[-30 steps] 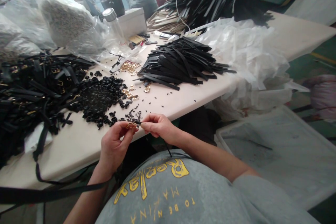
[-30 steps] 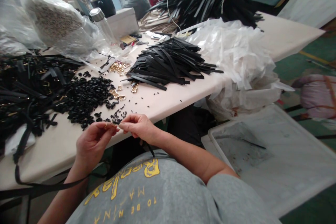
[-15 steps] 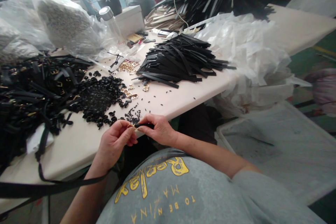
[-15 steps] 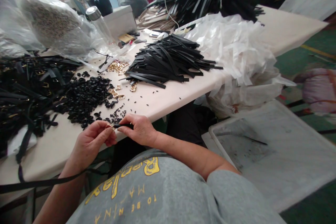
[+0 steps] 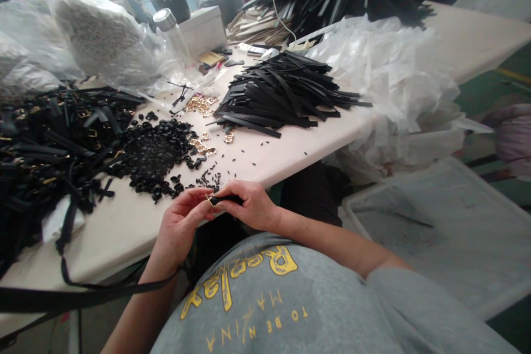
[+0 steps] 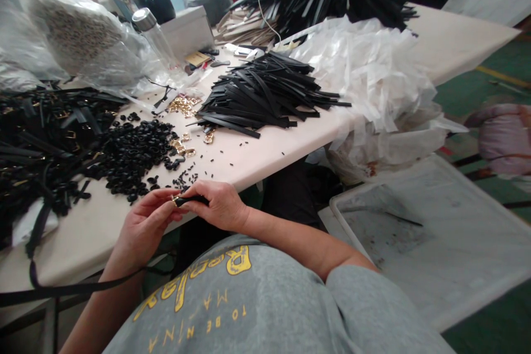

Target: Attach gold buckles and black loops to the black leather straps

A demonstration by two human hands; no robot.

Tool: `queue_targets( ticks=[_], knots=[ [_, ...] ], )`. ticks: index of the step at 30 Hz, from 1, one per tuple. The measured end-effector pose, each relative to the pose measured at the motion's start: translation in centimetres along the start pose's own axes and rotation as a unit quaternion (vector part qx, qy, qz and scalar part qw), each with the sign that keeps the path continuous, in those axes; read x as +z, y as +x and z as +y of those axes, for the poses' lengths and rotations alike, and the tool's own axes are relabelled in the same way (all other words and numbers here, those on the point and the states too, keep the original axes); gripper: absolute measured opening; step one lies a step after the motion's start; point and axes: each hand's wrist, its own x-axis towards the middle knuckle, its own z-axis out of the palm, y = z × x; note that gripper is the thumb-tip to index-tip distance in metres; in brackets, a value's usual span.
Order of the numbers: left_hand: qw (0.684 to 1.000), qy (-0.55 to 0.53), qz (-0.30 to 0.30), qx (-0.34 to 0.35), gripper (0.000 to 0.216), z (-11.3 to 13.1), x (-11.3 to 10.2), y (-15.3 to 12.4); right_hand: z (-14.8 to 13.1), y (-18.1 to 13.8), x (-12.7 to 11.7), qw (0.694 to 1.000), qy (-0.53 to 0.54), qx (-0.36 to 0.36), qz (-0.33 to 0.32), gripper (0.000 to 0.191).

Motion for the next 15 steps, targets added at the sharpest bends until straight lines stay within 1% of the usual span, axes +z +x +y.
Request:
queue_targets(
  ticks=[4, 6, 8, 10, 13, 15],
  knots=[
    [0.999, 0.028, 0.016, 0.011, 0.032, -0.5, 0.4, -0.3, -0.8, 0.1, -0.1, 0.998, -0.064, 0.008, -0.017, 0.010],
    [0.999, 0.028, 0.023, 0.008, 0.032, -0.7, 0.2, -0.3, -1.2, 0.2, -0.3, 0.998, -0.061, 0.007, -0.027, 0.009],
    [1.000, 0.019, 0.025, 0.003, 0.033, -0.8, -0.3, -0.2, -1.4, 0.3, -0.6, 0.998, -0.032, 0.021, -0.040, 0.012],
    [1.000, -0.001, 0.028, -0.009, 0.034, -0.5, -0.9, -0.2, -1.5, 0.2, -1.1, 0.995, 0.018, 0.062, -0.071, 0.018],
    [0.998, -0.043, 0.009, -0.045, 0.039, -0.1, -1.6, -0.2, -1.4, -0.2, -1.6, 0.971, 0.117, 0.159, -0.137, 0.014],
    [0.996, -0.062, -0.023, -0.067, 0.041, -0.1, -1.8, -0.3, -1.3, -0.5, -1.6, 0.957, 0.154, 0.191, -0.156, 0.014]
  ],
)
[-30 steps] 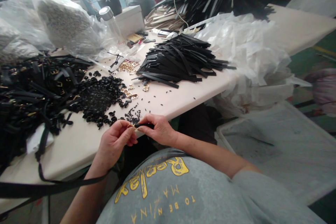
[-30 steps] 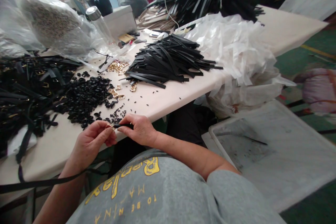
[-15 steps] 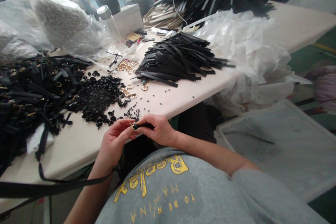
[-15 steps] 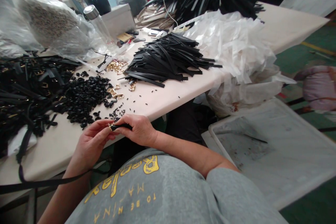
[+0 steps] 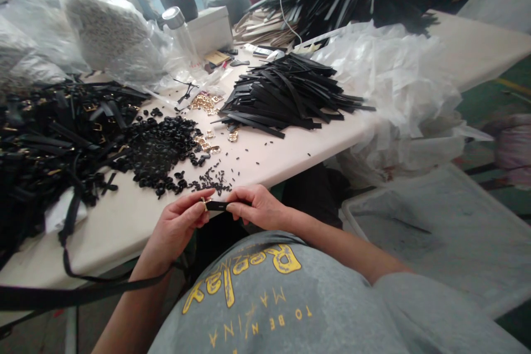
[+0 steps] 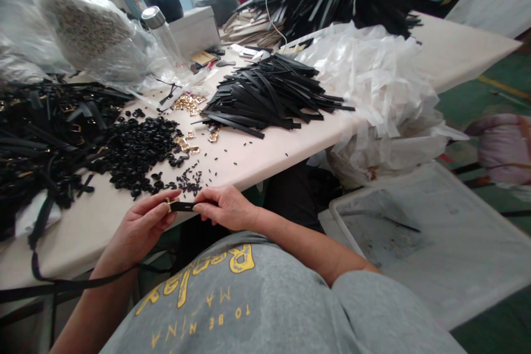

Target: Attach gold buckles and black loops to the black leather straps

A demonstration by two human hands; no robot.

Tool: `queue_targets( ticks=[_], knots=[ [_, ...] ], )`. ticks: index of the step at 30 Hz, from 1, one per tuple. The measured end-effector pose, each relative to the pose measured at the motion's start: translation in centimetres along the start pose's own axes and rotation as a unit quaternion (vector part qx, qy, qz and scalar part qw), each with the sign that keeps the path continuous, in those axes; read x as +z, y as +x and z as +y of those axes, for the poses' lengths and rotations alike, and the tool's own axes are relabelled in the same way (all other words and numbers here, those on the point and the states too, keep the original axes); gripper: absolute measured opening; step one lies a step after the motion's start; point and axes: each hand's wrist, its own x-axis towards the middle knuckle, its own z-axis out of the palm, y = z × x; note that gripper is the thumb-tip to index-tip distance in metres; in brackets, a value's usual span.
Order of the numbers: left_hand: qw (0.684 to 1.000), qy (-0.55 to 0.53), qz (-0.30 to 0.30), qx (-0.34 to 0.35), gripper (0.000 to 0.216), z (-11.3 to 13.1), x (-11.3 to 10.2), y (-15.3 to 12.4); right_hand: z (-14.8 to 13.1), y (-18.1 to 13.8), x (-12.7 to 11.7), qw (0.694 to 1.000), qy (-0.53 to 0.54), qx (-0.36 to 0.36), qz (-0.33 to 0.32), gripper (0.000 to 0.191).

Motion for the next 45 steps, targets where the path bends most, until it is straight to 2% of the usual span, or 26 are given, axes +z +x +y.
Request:
queue_targets(
  ticks=[4, 8, 11, 15, 21, 25, 29, 36, 38, 42, 45],
  knots=[
    [0.999, 0.008, -0.047, -0.016, 0.039, -1.1, 0.3, 0.0, 0.0, -0.1, 0.4, 0.999, -0.019, -0.026, 0.022, 0.012],
    [0.999, 0.019, -0.024, 0.011, 0.038, -1.7, 0.7, -0.1, -0.1, 0.2, 1.0, 0.997, -0.044, -0.049, 0.040, 0.010],
    [0.999, -0.037, 0.000, 0.013, 0.035, -1.5, 1.0, -0.1, -0.1, 0.3, 1.3, 0.998, -0.033, -0.041, 0.037, 0.011],
    [0.988, -0.146, 0.004, -0.040, 0.036, -1.4, 1.1, 0.0, -0.2, 0.4, 1.7, 0.998, -0.024, -0.042, 0.027, 0.010],
    [0.963, -0.265, 0.019, -0.050, 0.031, -2.1, 0.8, 0.6, -0.6, 0.5, 1.1, 0.988, -0.144, -0.037, 0.034, 0.009],
    [0.942, -0.327, 0.015, -0.069, 0.022, -1.8, 0.4, 0.7, -0.6, 0.5, 0.8, 0.983, -0.175, -0.043, 0.043, 0.009],
    [0.942, -0.318, 0.043, -0.102, 0.022, -1.7, 0.7, 0.5, -0.5, 0.5, 1.0, 0.980, -0.190, -0.044, 0.041, 0.012],
    [0.920, -0.348, 0.022, -0.182, 0.022, -2.2, 1.2, 0.0, -0.1, 0.6, 1.7, 0.978, -0.183, -0.097, 0.008, 0.023],
    [0.922, -0.345, 0.017, -0.176, 0.022, -2.3, 1.1, -0.1, 0.0, 0.6, 1.8, 0.980, -0.173, -0.102, 0.004, 0.023],
    [0.946, -0.298, -0.007, -0.126, 0.026, -2.6, 1.0, 0.1, 0.0, 0.7, 2.0, 0.982, -0.171, -0.079, -0.003, 0.018],
    [0.964, -0.255, 0.004, -0.081, 0.033, -2.8, 1.0, 0.2, 0.1, 0.7, 2.0, 0.978, -0.192, -0.082, 0.004, 0.014]
  ],
)
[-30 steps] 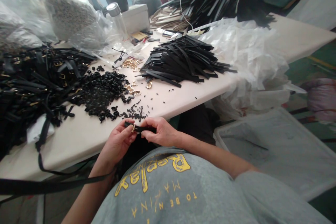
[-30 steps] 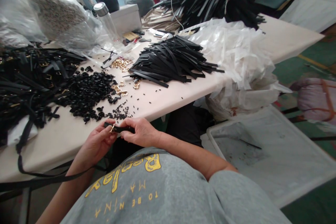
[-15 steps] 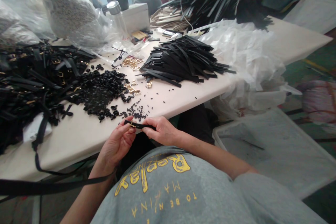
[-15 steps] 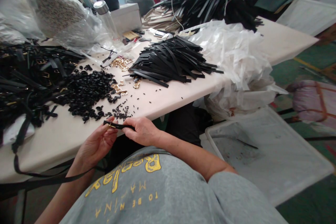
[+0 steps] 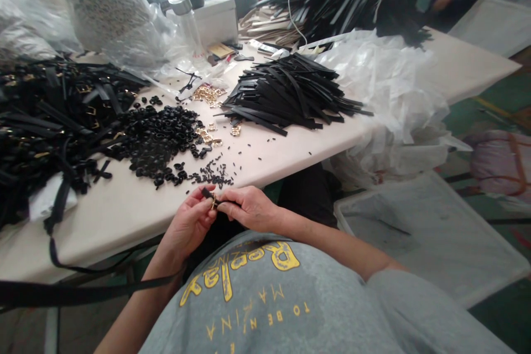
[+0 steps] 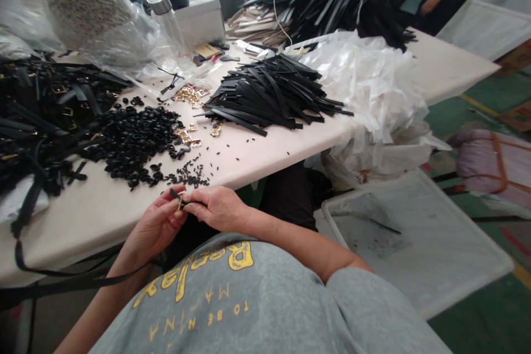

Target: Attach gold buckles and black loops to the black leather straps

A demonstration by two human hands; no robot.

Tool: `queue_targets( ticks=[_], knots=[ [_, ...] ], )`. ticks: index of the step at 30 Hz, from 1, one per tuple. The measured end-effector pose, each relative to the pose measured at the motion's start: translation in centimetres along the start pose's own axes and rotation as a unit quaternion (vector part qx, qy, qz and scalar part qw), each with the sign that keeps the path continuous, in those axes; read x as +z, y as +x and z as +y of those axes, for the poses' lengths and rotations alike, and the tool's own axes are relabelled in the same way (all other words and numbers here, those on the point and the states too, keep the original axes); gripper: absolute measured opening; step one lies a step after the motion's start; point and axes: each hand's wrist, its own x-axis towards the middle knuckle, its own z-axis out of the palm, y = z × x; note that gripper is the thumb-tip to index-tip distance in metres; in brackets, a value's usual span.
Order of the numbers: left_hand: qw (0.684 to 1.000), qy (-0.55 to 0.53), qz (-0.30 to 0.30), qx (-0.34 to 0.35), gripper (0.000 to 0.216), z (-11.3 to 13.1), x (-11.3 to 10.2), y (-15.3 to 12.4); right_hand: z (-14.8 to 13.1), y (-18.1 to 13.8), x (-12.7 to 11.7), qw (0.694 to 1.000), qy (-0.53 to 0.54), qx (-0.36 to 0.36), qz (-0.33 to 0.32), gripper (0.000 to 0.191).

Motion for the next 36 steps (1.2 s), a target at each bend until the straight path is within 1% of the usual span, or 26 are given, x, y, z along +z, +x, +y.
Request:
queue_targets(
  ticks=[2, 4, 6, 8, 10, 12, 16, 19, 21, 25, 30, 33, 36],
  knots=[
    [1.000, 0.014, -0.001, 0.012, 0.036, 0.0, -0.2, 0.1, 0.1, -0.1, 0.0, 1.000, 0.007, 0.003, -0.008, 0.014],
    [1.000, 0.011, -0.013, -0.006, 0.038, 0.1, -0.5, 0.1, 0.1, -0.2, -0.1, 0.999, 0.034, 0.005, -0.038, 0.015],
    [0.999, 0.002, -0.029, -0.032, 0.040, 0.2, -0.8, 0.1, -0.1, -0.3, -0.1, 0.998, 0.035, -0.010, -0.058, 0.015],
    [0.998, -0.002, -0.038, -0.043, 0.040, 0.2, -0.8, 0.1, -0.4, -0.4, 0.0, 0.999, -0.013, -0.033, -0.034, 0.015],
    [0.998, -0.004, -0.045, -0.041, 0.040, 0.1, -0.7, 0.0, -0.7, -0.5, 0.2, 0.996, -0.072, -0.047, 0.006, 0.015],
    [0.998, -0.010, -0.047, -0.032, 0.040, -0.1, -0.4, 0.0, -0.8, -0.4, 0.4, 0.992, -0.108, -0.052, 0.029, 0.015],
    [0.999, -0.002, -0.038, -0.006, 0.037, -0.4, -0.1, -0.1, -0.3, -0.3, 0.6, 0.989, -0.126, -0.069, 0.035, 0.012],
    [0.998, 0.044, -0.044, 0.016, 0.032, -0.3, -0.3, -0.1, 0.3, -0.3, 0.5, 0.990, -0.113, -0.084, 0.032, 0.022],
    [0.995, 0.077, -0.048, 0.028, 0.030, -0.2, -0.5, -0.1, 0.5, -0.3, 0.5, 0.991, -0.101, -0.081, 0.030, 0.027],
    [0.991, 0.117, -0.047, 0.042, 0.031, 0.3, -0.4, -0.2, 0.4, -0.3, 0.4, 0.995, -0.076, -0.058, 0.023, 0.028],
    [0.985, 0.147, -0.057, 0.068, 0.030, 0.7, 0.0, -0.5, -0.5, -0.2, 0.0, 0.999, -0.022, -0.026, 0.021, 0.019],
    [0.982, 0.158, -0.064, 0.082, 0.028, 0.9, -0.1, -0.5, -0.6, -0.1, -0.2, 0.999, -0.035, -0.019, 0.035, 0.018],
    [0.979, 0.173, -0.053, 0.097, 0.029, 0.7, -0.3, -0.5, -0.5, 0.0, -0.2, 0.997, -0.066, -0.015, 0.036, 0.019]
  ],
)
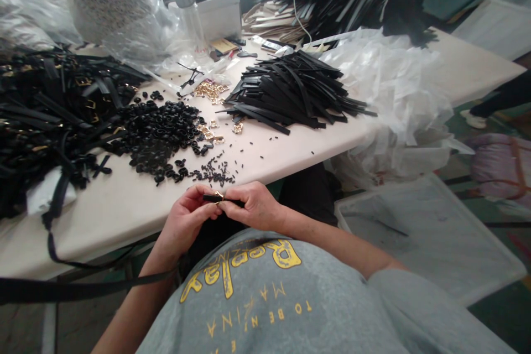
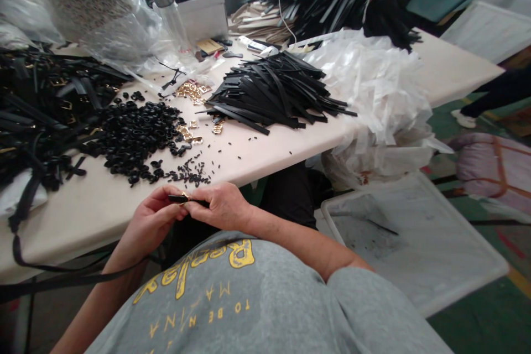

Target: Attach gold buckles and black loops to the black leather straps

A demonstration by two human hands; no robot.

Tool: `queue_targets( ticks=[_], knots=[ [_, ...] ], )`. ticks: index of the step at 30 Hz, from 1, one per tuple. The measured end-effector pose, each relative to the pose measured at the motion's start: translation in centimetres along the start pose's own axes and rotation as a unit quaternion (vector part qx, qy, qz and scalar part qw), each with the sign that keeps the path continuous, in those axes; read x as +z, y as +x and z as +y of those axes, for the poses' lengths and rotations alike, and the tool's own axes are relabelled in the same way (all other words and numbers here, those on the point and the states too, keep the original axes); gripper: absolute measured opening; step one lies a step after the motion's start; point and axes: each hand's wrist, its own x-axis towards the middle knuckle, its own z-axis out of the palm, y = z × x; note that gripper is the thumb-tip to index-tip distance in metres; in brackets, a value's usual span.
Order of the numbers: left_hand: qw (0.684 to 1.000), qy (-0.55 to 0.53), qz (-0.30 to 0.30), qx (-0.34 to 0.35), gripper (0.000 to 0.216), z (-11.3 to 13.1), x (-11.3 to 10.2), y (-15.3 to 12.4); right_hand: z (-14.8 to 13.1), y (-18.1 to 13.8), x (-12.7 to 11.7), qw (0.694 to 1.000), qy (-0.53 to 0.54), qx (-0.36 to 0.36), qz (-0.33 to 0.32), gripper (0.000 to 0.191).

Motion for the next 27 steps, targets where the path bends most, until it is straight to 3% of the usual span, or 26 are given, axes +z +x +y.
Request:
queue_targets(
  ticks=[10, 18, 27],
  knots=[
    [0.995, -0.022, 0.091, 0.020, 0.032, 0.1, -0.7, 0.4, 0.8, -0.3, -1.2, 0.999, 0.031, 0.011, -0.029, 0.015],
    [0.997, 0.006, 0.081, -0.021, 0.032, -1.1, -0.4, 0.5, 0.6, -0.1, -0.6, 0.999, -0.024, -0.005, -0.021, 0.014],
    [0.979, 0.167, 0.075, 0.090, 0.020, -0.6, -0.2, 0.6, 0.7, 0.1, 0.1, 1.000, 0.010, 0.021, 0.001, 0.008]
  ],
)
